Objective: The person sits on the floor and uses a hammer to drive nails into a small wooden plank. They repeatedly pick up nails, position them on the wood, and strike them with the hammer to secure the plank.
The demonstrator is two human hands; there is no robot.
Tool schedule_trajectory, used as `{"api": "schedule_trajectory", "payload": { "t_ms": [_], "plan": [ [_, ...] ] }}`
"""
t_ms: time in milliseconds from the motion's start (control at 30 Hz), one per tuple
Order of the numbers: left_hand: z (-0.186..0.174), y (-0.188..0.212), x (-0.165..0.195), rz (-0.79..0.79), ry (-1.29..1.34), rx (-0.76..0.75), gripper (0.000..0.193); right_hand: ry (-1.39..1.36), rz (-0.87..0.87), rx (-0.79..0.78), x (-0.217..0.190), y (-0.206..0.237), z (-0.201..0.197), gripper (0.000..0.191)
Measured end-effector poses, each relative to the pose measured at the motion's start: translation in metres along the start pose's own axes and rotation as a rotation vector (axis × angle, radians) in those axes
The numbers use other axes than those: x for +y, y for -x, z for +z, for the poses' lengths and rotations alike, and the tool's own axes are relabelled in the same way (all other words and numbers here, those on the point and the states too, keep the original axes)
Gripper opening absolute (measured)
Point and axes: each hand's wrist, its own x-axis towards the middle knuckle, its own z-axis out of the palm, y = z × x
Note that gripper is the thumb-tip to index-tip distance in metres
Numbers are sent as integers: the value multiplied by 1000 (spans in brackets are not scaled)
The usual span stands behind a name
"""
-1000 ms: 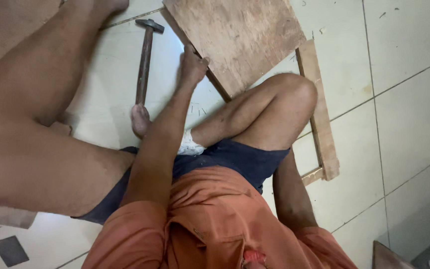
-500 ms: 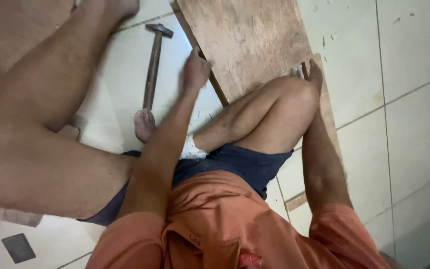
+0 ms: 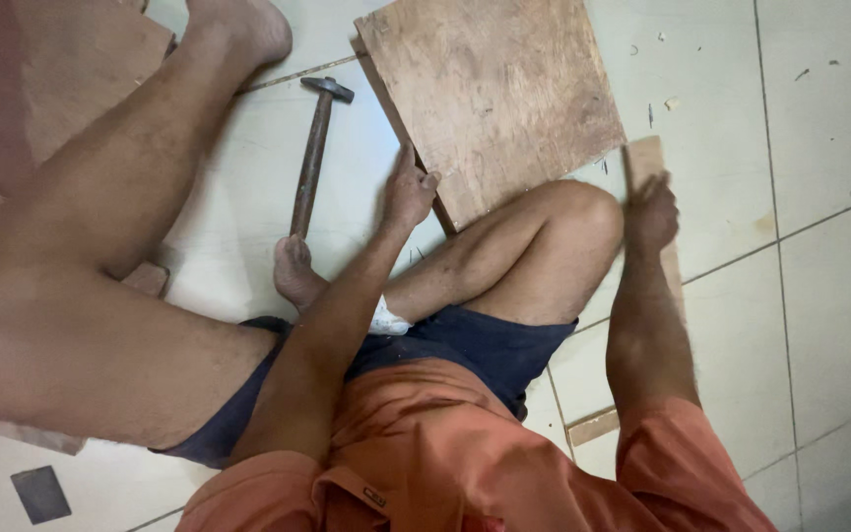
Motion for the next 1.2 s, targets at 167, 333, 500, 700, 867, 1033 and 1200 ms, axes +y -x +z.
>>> {"api": "schedule_trajectory", "payload": {
  "t_ms": [167, 333, 500, 700, 867, 1033, 1200],
  "plan": [
    [0, 2, 3, -16, -53, -29, 84, -83, -173, 220, 0, -33, -15, 60],
    [-2, 2, 21, 51, -35, -40, 84, -592, -424, -158, -50, -52, -13, 80],
    [-12, -3, 39, 16, -24, -130, 80, -309, -520, -63, -61, -37, -12, 84],
    [-18, -35, 34, 318, -303, -86, 45, -260, -248, -207, -12, 15, -9, 60],
    [-13, -46, 45, 522, -359, -115, 30, -554, -80, -321, 15, 29, 1, 52],
    [-11, -27, 71, 372, -306, -127, 42, -865, -204, -129, -19, -24, 3, 67],
    [-11, -23, 90, 340, -337, -112, 48, -1188, -171, -73, -58, -61, -13, 74]
  ]
}}
